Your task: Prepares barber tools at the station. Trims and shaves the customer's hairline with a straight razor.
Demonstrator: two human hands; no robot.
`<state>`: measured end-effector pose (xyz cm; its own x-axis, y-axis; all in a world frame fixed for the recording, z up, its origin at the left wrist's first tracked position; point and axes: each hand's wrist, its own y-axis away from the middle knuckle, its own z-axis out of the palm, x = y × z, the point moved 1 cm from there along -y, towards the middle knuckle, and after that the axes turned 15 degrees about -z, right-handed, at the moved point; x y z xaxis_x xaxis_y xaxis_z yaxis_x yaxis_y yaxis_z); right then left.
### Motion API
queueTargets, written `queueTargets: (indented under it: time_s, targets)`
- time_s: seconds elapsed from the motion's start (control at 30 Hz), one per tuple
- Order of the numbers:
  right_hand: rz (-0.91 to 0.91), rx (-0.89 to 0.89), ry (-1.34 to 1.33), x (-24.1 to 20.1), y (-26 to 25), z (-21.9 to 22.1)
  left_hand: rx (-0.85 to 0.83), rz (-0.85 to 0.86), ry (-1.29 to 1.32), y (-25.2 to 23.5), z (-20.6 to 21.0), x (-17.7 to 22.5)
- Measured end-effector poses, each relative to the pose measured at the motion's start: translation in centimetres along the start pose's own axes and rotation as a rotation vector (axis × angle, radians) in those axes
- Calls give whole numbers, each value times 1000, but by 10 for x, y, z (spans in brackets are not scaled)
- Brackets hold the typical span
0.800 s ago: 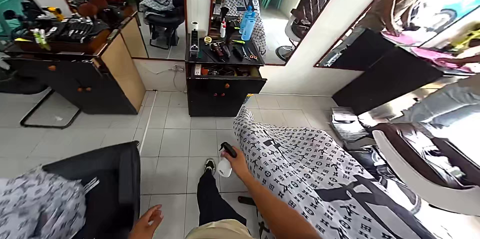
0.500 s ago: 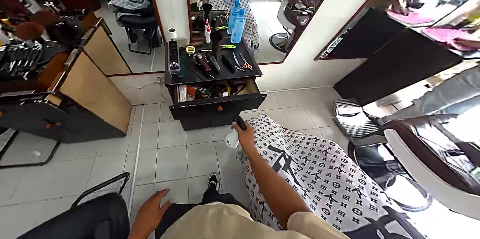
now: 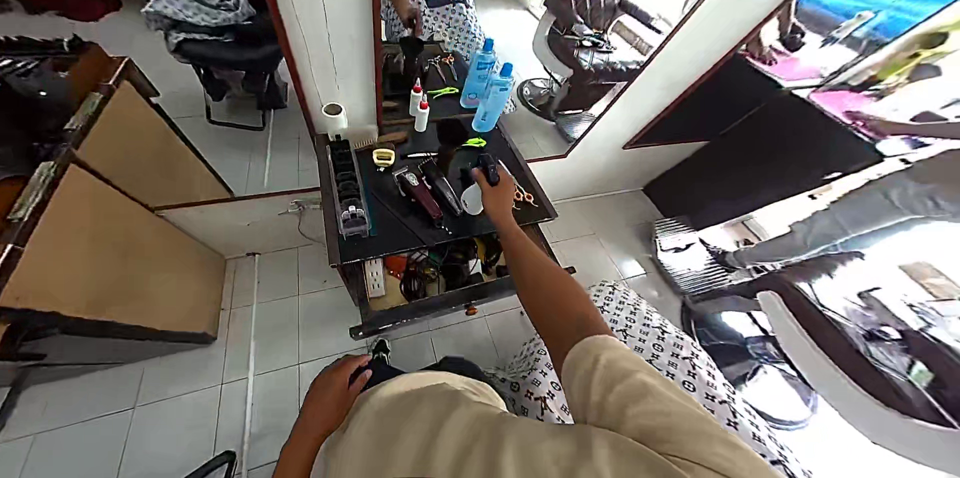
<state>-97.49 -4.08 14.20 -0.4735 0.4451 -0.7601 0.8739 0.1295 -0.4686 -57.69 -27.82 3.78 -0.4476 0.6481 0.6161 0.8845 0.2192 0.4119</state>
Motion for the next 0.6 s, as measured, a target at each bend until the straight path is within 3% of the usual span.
queueTargets:
  time_s: [0.1, 0.2, 0.27, 0.37, 0.47, 0.53, 0.6]
  targets:
    - [25, -101, -66, 19, -1, 1, 23, 135, 86, -40, -48, 20]
    - [-83, -23, -234, 51, -28, -18, 97, 202, 150, -70, -95, 44]
    - [-23, 22, -230, 55, -69, -22, 169, 230, 162, -95, -117, 67]
    - [31, -239, -108, 63, -133, 3, 286, 282, 23, -146, -135, 117]
    - [-156, -580, -1, 74, -176, 45, 258, 193, -158, -216, -141, 177]
    - [-308, -676, -26, 93, -186, 70, 290, 167, -234, -268, -139, 202]
    - [-348, -771, -100, 104, -189, 91, 302, 111, -302, -310, -138, 218]
